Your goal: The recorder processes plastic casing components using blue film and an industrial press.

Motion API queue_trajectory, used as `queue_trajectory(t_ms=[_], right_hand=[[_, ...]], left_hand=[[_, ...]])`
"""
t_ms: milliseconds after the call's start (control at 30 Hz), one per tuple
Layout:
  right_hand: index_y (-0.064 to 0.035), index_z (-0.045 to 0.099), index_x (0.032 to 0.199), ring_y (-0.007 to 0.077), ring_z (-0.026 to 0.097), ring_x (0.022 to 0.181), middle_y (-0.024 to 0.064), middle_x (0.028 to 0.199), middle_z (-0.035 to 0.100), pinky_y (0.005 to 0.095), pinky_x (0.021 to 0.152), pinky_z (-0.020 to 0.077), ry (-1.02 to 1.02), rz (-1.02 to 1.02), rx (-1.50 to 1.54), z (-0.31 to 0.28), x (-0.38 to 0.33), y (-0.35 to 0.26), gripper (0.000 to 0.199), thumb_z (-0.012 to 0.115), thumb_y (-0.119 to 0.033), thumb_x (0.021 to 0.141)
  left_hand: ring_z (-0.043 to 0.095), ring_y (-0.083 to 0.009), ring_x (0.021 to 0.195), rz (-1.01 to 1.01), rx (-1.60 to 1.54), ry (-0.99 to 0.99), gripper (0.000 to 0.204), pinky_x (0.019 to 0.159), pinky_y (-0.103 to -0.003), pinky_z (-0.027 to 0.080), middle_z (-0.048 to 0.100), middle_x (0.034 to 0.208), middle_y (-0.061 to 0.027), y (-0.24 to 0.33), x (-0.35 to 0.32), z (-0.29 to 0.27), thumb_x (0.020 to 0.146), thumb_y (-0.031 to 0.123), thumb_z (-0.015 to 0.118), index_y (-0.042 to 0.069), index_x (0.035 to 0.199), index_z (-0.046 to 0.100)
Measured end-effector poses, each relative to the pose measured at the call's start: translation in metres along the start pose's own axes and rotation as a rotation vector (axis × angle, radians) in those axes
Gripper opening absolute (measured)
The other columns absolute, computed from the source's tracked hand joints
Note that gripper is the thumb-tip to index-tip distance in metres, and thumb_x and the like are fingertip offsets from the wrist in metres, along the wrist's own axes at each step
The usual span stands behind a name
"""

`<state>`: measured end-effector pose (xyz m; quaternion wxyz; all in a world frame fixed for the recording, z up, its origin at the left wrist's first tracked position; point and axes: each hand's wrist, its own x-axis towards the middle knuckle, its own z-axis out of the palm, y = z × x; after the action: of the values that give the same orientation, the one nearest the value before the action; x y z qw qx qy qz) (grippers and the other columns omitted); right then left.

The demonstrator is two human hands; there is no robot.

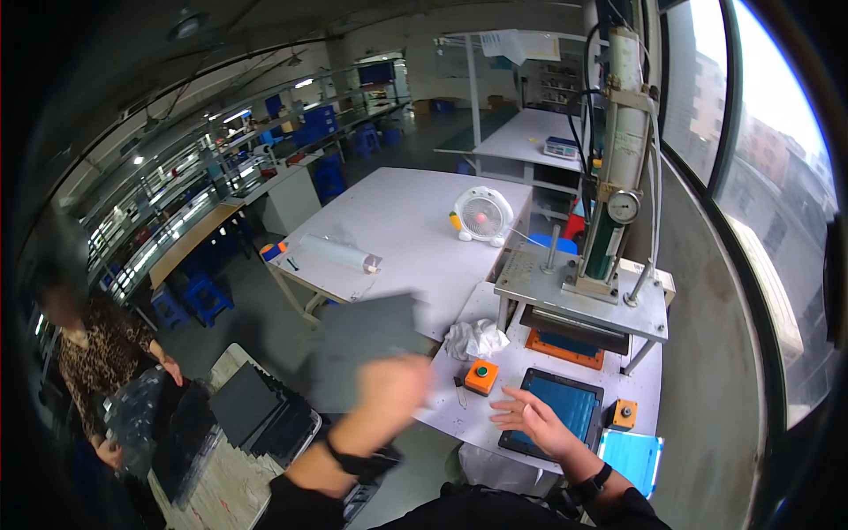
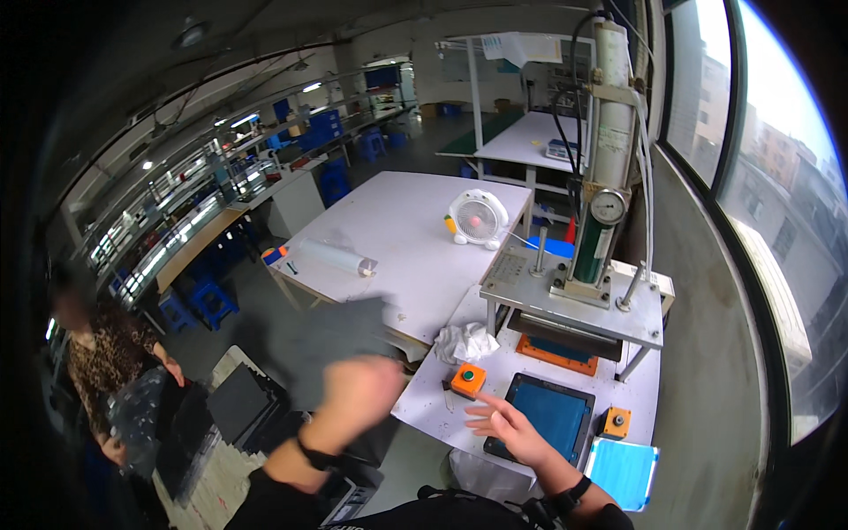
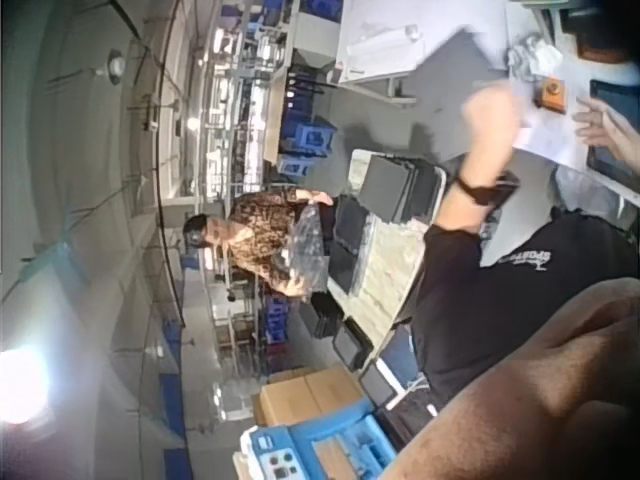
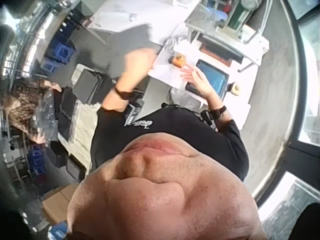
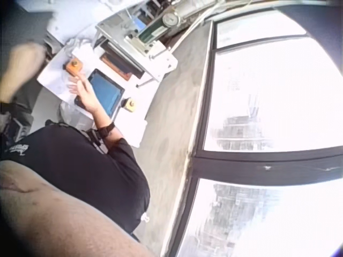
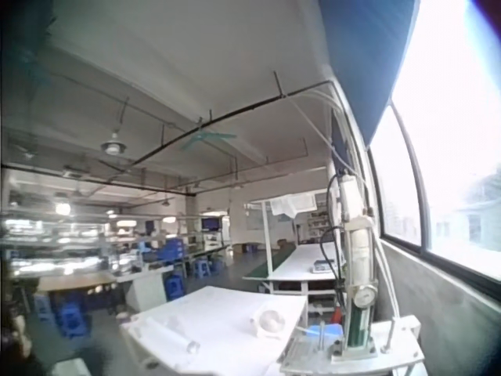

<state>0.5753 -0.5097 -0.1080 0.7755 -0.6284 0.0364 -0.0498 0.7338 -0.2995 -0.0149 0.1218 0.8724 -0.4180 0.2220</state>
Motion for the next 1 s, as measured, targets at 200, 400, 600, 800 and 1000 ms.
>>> queue_trajectory(t_ms=[200,400,600,800,1000], right_hand=[[-0.0026,0.054,0.120,0.0182,0.060,0.102,0.0089,0.116,0.061,0.0324,0.090,0.0480,0.325,-0.057,0.416,-0.031,-0.015,0.037,0.026,0.046,-0.006,0.095],[0.0019,0.049,0.124,0.0202,0.058,0.105,0.0109,0.116,0.060,0.0339,0.093,0.0462,0.691,0.095,0.472,-0.091,-0.103,0.055,0.034,0.052,-0.011,0.093],[0.0066,0.043,0.120,0.0307,0.058,0.102,0.0230,0.109,0.057,0.0358,0.089,0.0452,0.990,0.023,-0.451,-0.101,-0.112,0.096,0.047,0.062,-0.022,0.088],[0.0058,0.044,0.121,0.0361,0.058,0.103,0.0253,0.110,0.056,0.0386,0.089,0.0459,0.978,0.054,-0.765,-0.103,-0.108,0.086,0.058,0.072,-0.022,0.079],[0.0036,0.047,0.122,0.0207,0.058,0.099,0.0167,0.107,0.060,0.0304,0.087,0.0464,0.912,0.185,-0.493,-0.119,-0.102,0.096,0.055,0.074,-0.019,0.079]], left_hand=[[0.054,-0.0307,0.106,0.417,-0.397,-0.157,0.033,0.090,-0.042,0.040,0.059,0.112,-0.0190,0.130,-0.023,0.073,0.074,0.026,0.066,0.006,0.100,0.063],[0.061,-0.0221,0.085,-0.006,-0.967,-0.496,0.034,0.070,-0.032,0.048,0.058,0.095,-0.0152,0.093,-0.054,0.123,0.091,0.019,0.059,0.001,0.118,0.049],[0.055,-0.0091,0.055,-0.432,-1.372,-0.601,0.019,0.050,-0.023,0.045,0.055,0.070,-0.0046,0.125,-0.060,0.186,0.093,0.011,0.056,0.000,0.107,0.049],[0.050,-0.0053,0.057,-0.508,-1.482,-0.607,0.020,0.050,-0.020,0.042,0.053,0.072,0.0014,0.133,-0.061,0.204,0.092,0.009,0.057,0.000,0.109,0.053],[0.047,-0.0021,0.067,-0.404,-1.338,-0.579,0.015,0.058,-0.018,0.039,0.054,0.077,0.0044,0.116,-0.061,0.229,0.093,0.008,0.056,0.000,0.105,0.060]])
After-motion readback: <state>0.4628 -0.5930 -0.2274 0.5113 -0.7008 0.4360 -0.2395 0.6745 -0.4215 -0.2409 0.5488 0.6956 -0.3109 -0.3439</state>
